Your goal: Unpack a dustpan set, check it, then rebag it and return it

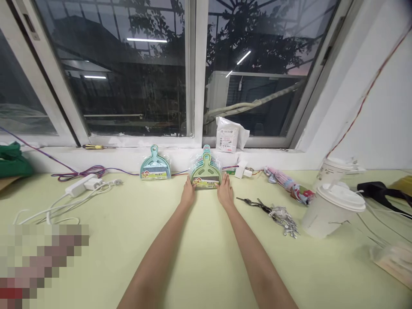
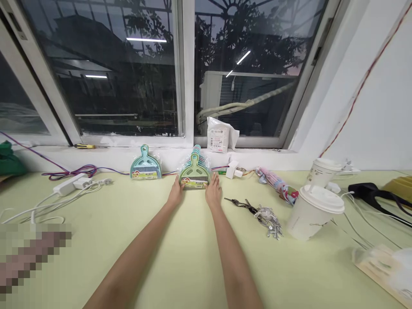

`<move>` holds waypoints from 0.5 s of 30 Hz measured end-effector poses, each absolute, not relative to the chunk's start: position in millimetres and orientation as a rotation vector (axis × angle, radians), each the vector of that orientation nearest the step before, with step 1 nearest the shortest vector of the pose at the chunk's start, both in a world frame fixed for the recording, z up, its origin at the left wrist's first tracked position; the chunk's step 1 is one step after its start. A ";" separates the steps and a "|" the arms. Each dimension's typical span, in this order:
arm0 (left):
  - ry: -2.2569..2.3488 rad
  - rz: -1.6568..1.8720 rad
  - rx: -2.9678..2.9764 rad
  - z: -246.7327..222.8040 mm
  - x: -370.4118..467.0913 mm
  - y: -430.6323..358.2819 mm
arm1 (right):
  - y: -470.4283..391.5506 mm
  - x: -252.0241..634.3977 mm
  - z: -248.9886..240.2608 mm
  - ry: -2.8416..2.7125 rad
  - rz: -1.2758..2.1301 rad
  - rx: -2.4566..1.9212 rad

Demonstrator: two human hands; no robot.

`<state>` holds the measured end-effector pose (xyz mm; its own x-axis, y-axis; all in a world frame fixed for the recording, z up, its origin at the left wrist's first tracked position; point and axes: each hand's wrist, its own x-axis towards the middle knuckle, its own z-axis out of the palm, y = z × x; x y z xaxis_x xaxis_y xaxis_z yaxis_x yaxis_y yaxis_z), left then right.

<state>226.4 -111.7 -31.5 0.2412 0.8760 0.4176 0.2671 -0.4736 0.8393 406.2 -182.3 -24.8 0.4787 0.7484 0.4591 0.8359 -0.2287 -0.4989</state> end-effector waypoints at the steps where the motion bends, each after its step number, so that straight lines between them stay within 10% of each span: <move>1: 1.033 1.239 1.887 -33.0 226.5 -110.1 | -182.2 406.3 -24.6 -1.298 -0.148 -2.026; 15: 1.127 1.492 1.684 -19.1 183.0 -165.3 | -250.6 370.1 -7.1 -1.545 -0.406 -1.714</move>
<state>183.0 -165.3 -19.1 0.0003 0.8900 0.4560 0.1957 -0.4473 0.8727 370.1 -250.6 -7.1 0.2107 0.6951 0.6873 0.9431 0.0404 -0.3300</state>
